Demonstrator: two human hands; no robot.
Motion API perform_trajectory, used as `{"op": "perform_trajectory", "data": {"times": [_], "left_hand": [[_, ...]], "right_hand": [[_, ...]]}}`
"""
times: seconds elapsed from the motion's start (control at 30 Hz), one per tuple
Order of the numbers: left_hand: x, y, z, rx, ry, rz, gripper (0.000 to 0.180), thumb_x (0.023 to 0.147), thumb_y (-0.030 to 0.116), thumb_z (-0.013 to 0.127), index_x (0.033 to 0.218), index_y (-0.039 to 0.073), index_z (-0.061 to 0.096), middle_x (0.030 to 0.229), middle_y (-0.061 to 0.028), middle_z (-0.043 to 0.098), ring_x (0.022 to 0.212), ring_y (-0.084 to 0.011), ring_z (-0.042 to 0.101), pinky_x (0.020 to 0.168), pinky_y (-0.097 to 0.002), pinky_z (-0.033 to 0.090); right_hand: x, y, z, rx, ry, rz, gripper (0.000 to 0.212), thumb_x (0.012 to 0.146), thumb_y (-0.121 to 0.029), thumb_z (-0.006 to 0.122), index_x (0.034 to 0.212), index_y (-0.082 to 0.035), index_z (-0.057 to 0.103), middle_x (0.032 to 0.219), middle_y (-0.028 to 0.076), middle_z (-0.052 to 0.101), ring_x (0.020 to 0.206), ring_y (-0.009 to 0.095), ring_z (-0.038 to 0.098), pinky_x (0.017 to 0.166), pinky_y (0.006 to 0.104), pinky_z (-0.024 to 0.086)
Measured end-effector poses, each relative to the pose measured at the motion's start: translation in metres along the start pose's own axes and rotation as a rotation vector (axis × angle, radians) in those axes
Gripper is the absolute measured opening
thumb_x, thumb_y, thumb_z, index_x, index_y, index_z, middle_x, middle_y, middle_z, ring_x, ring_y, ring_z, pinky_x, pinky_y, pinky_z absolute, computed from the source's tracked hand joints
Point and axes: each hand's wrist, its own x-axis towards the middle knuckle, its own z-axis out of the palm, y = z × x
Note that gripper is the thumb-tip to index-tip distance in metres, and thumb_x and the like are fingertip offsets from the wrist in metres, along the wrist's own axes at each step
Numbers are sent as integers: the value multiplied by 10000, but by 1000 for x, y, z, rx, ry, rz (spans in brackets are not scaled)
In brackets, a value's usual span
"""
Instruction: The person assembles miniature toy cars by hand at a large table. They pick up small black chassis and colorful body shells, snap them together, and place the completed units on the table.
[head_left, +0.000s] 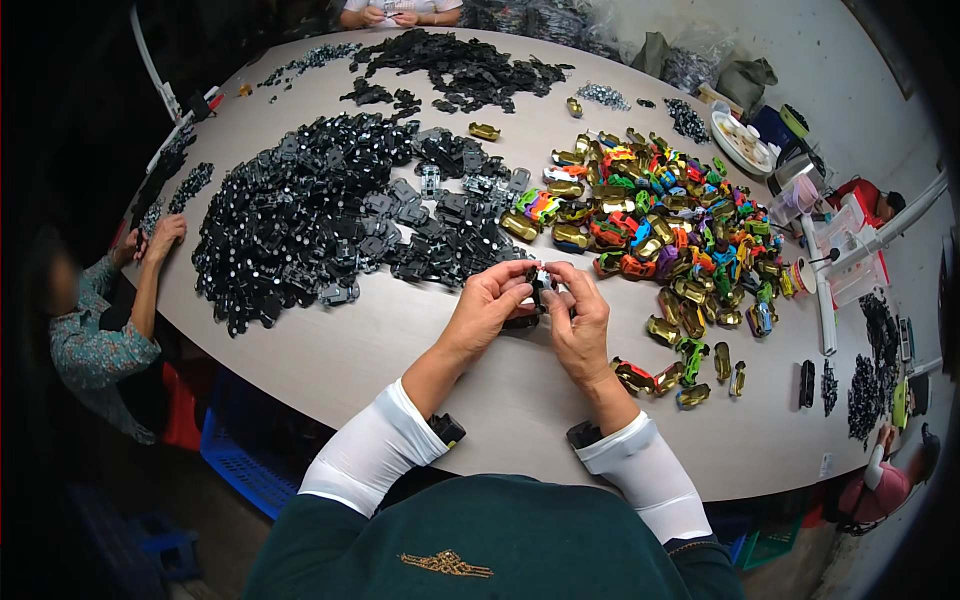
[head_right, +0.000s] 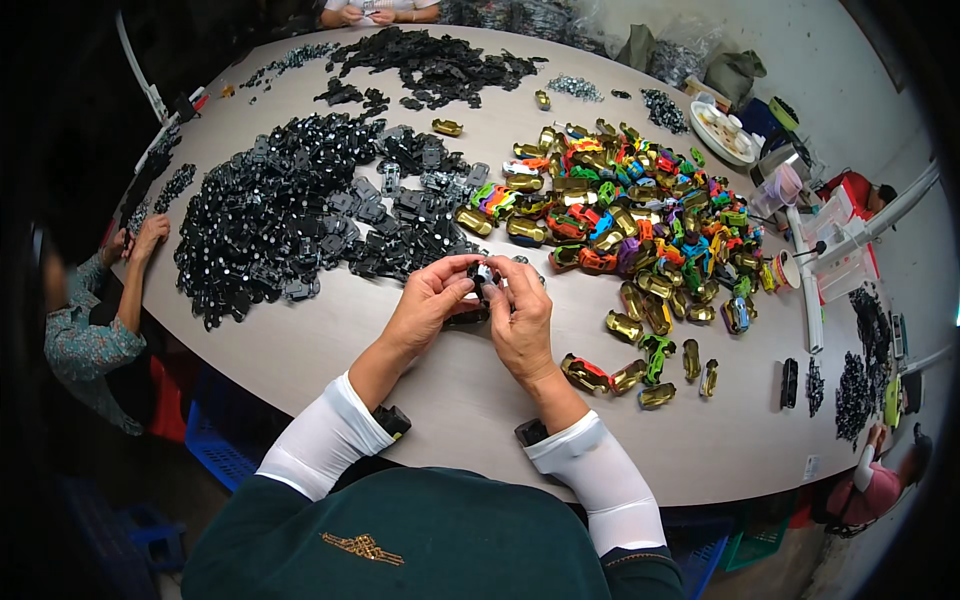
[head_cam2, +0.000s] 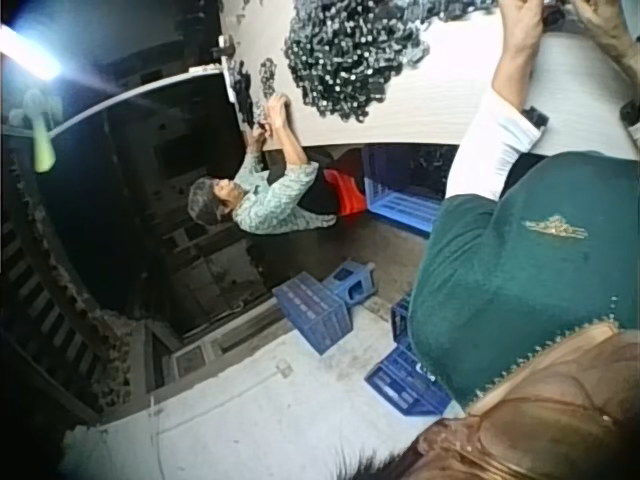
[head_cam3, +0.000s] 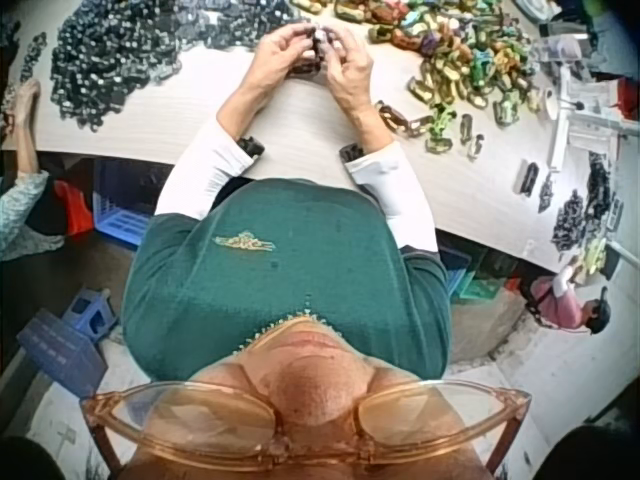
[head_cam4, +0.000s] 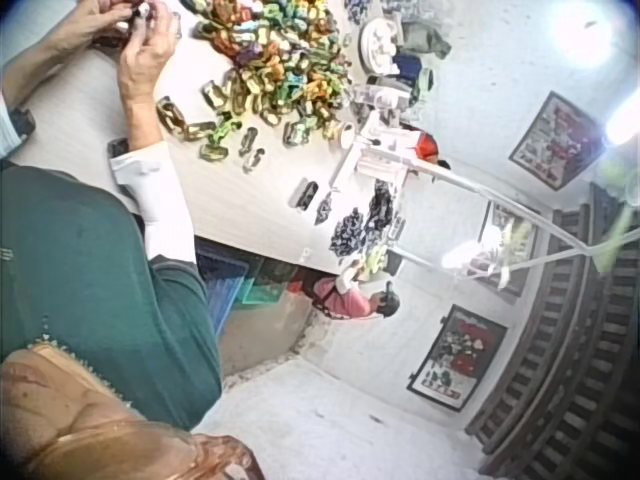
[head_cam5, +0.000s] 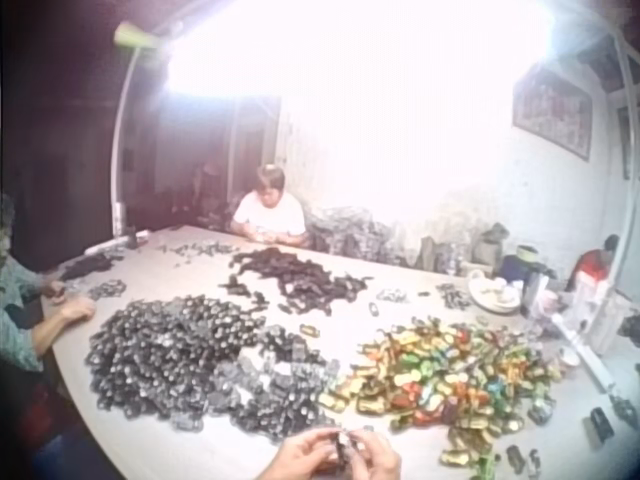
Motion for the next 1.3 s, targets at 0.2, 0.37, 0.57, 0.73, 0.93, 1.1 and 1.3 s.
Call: {"op": "perform_trajectory", "data": {"times": [0.2, 0.37, 0.57, 0.73, 0.93, 1.1, 1.3], "left_hand": [[2, -5, -2, 22, 2, 15, 303, 956, 61, 523, 1254, 8, 528, 1116, -50, 635, 974, -105, 620, 830, -290, 554], [1, -5, -1, 36, 4, 40, 303, 952, 47, 522, 1251, 1, 532, 1114, -56, 637, 966, -108, 626, 823, -286, 558], [1, -3, 3, 54, 32, 76, 308, 930, 37, 556, 1234, -15, 551, 1075, -52, 649, 926, -90, 621, 762, -241, 548], [1, -7, -4, 314, 28, 178, 323, 908, 1, 575, 1230, -25, 562, 1105, -64, 648, 999, -130, 619, 822, -278, 550], [1, 1, -6, -93, -24, -39, 358, 890, 47, 627, 1242, 17, 574, 1053, -63, 654, 978, -148, 617, 798, -346, 579], [-4, 12, 0, -28, 3, -160, 361, 901, 64, 618, 1259, 44, 573, 1063, -60, 640, 924, -125, 615, 724, -319, 591], [-1, 0, 3, -87, -37, 48, 312, 933, 71, 577, 1236, 1, 555, 1079, -78, 630, 955, -117, 604, 831, -281, 515]], "right_hand": [[1, -7, -2, -67, -71, -41, 355, 799, 105, 566, 1121, -36, 616, 941, 134, 597, 815, 256, 612, 711, 336, 498], [1, -5, -2, -84, -75, -47, 351, 800, 105, 566, 1118, -35, 618, 952, 126, 603, 794, 223, 604, 686, 319, 489], [-1, -2, 0, -32, -45, -2, 341, 800, 109, 572, 1111, -23, 616, 961, 93, 597, 664, 108, 528, 586, 241, 437], [-1, -2, -3, -30, -95, -37, 316, 799, 111, 560, 1087, -12, 601, 929, 132, 589, 807, 232, 605, 674, 315, 497], [-5, 5, -10, 611, -209, 470, 234, 857, 74, 567, 1065, -17, 623, 967, 40, 580, 803, 88, 583, 582, 210, 483], [0, 10, -8, 464, -159, 267, 212, 878, 14, 599, 1084, -18, 634, 947, -7, 605, 600, 2, 520, 423, 157, 346], [0, 0, -8, 606, -87, 513, 227, 867, -23, 642, 1093, -8, 628, 944, 37, 626, 538, -4, 494, 406, 153, 324]]}}
